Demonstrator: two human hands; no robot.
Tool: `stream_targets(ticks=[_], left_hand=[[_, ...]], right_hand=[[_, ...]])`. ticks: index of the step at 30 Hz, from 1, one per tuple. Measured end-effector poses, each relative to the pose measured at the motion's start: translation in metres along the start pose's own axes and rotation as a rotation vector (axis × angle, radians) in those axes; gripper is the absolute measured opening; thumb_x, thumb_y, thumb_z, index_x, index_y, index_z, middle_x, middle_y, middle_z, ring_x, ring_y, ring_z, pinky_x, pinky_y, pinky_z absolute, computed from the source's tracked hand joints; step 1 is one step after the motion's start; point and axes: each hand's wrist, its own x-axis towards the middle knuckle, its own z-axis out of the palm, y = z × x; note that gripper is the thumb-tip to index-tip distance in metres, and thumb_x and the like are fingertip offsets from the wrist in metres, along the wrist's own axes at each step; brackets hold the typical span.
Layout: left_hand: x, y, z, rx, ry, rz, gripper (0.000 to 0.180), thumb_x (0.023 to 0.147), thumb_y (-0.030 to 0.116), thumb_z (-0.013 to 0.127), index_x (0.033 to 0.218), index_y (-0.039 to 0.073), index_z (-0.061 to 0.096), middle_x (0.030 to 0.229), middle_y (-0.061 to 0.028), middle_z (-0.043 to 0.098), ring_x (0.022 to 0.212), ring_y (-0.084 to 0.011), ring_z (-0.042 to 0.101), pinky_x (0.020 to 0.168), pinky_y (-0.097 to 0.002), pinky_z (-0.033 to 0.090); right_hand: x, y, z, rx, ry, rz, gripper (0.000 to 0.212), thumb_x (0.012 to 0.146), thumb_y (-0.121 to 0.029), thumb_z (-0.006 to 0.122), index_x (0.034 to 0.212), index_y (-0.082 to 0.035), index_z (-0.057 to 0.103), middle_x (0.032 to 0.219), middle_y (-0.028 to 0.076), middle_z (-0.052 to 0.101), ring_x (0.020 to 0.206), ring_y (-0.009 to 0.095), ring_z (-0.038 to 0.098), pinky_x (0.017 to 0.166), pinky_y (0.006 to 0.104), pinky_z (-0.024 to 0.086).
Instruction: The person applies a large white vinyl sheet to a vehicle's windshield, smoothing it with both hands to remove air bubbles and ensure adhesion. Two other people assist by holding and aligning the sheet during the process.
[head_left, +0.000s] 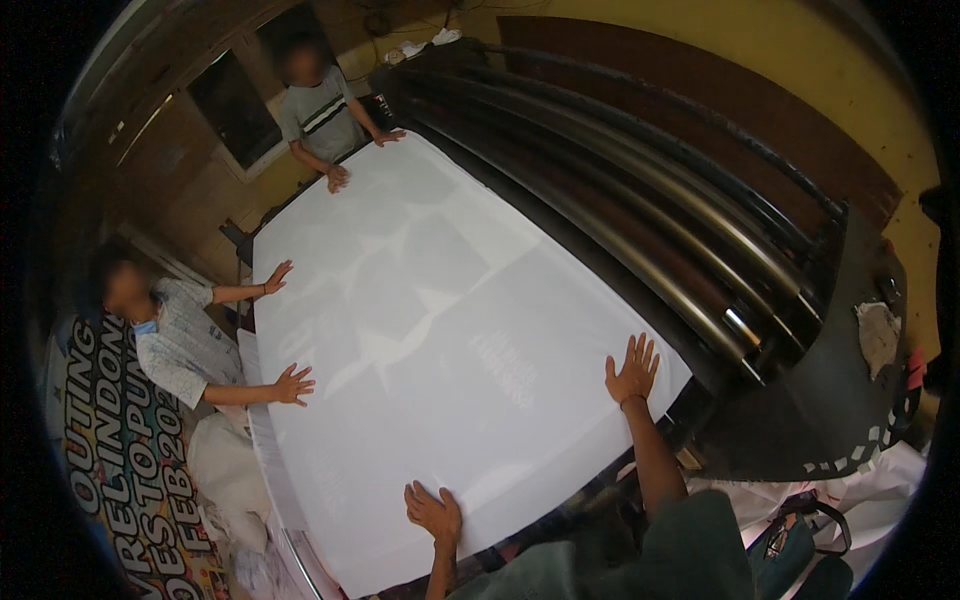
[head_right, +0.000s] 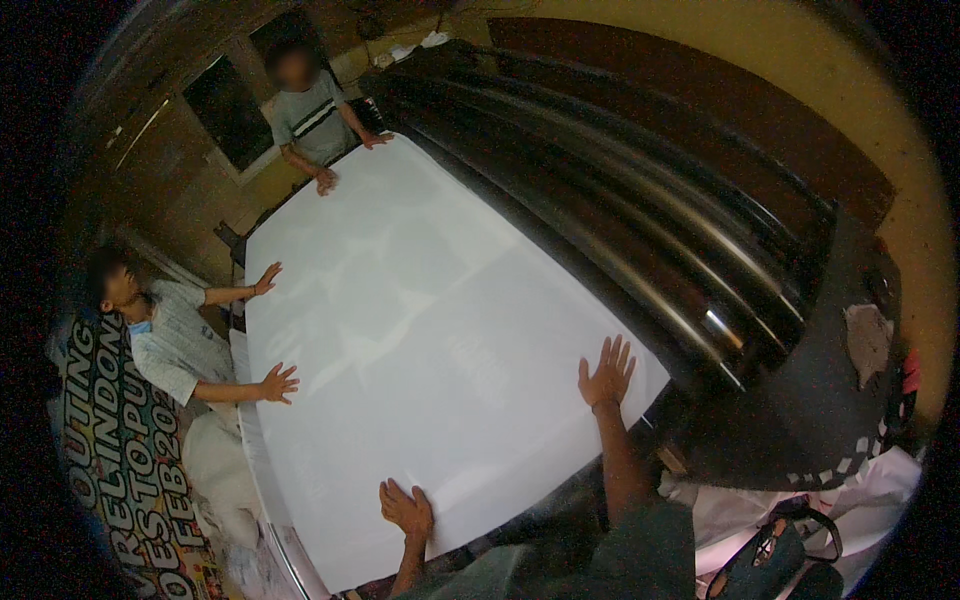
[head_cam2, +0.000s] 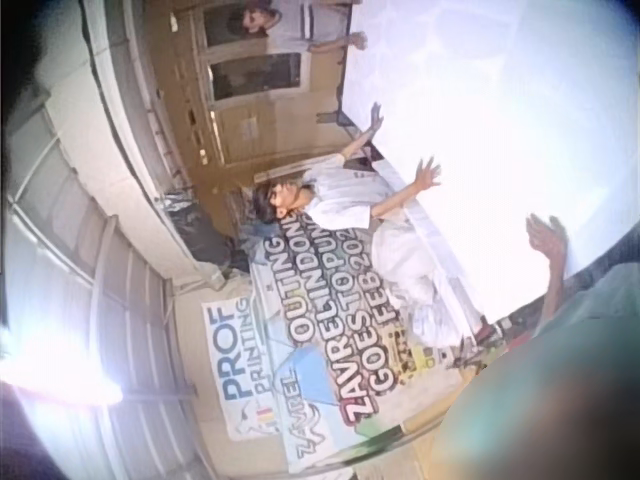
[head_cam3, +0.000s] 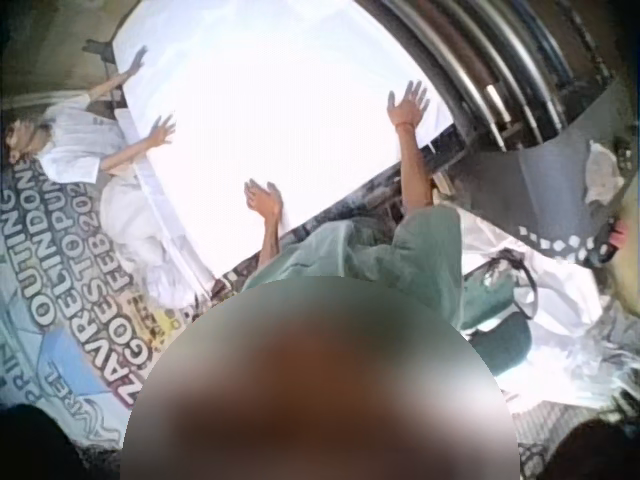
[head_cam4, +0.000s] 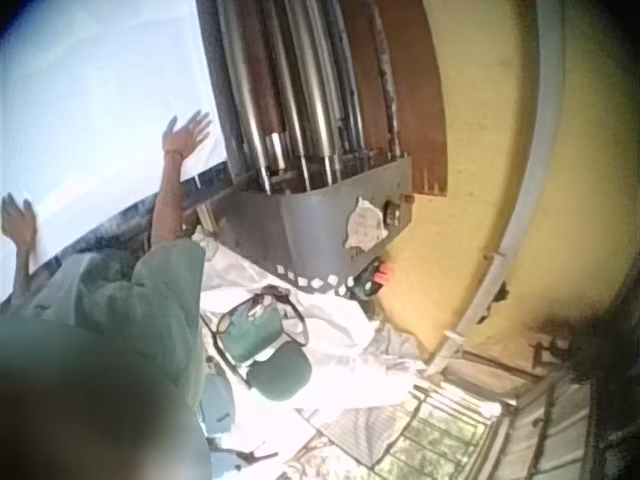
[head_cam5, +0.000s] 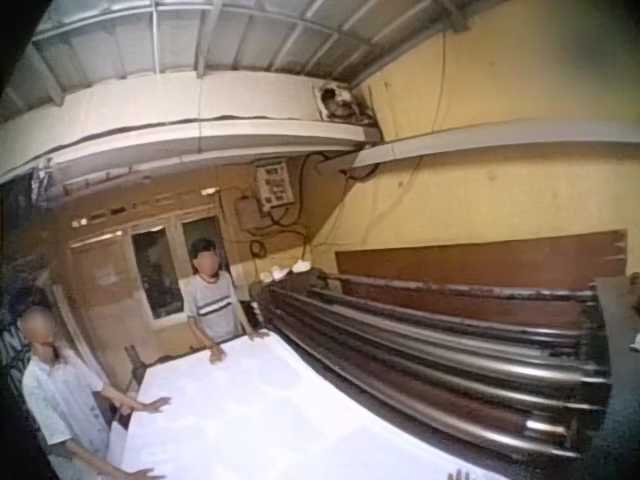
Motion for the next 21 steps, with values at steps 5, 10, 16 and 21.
stream_targets(ticks=[5, 10, 16, 21], left_hand=[[0.063, 0.075, -0.009, 0.051, -0.025, 0.328, 0.082, 0.092, 0.034, 0.062, 0.155, -0.004, 0.027, 0.163, -0.0284, 0.017, 0.153, -0.0409, 0.014, 0.118, -0.063, 0.01], [0.188, 0.208, 0.016, 0.142, -0.086, 0.688, 0.078, 0.093, 0.032, 0.059, 0.157, 0.0, 0.027, 0.167, -0.024, 0.016, 0.155, -0.0414, 0.011, 0.121, -0.0617, 0.007], [0.368, 0.389, 0.088, 0.199, 0.04, 1.249, 0.055, 0.098, 0.004, 0.051, 0.152, 0.012, 0.043, 0.163, -0.008, 0.035, 0.15, -0.0344, 0.03, 0.118, -0.0543, 0.025], [0.463, 0.523, 0.134, 0.339, 0.02, 1.403, 0.045, 0.103, 0.024, 0.055, 0.148, 0.026, 0.051, 0.147, -0.0038, 0.053, 0.132, -0.03, 0.05, 0.106, -0.0509, 0.041]], right_hand=[[0.006, 0.004, -0.008, -0.027, -0.038, 0.002, 0.082, 0.1, -0.055, 0.043, 0.16, -0.003, 0.023, 0.17, 0.017, 0.01, 0.157, 0.036, 0.003, 0.126, 0.054, 0.002], [0.005, -0.004, -0.011, -0.049, 0.023, -0.023, 0.078, 0.1, -0.05, 0.049, 0.159, -0.004, 0.029, 0.169, 0.018, 0.016, 0.156, 0.039, 0.01, 0.125, 0.0566, 0.007], [0.009, -0.011, -0.013, -0.077, 0.032, -0.04, 0.076, 0.098, -0.048, 0.051, 0.156, -0.002, 0.033, 0.165, 0.021, 0.024, 0.153, 0.045, 0.018, 0.122, 0.0616, 0.014], [0.016, -0.015, -0.015, -0.117, -0.019, -0.014, 0.078, 0.093, -0.04, 0.058, 0.157, -0.004, 0.031, 0.166, 0.02, 0.023, 0.154, 0.042, 0.016, 0.124, 0.0592, 0.013]])
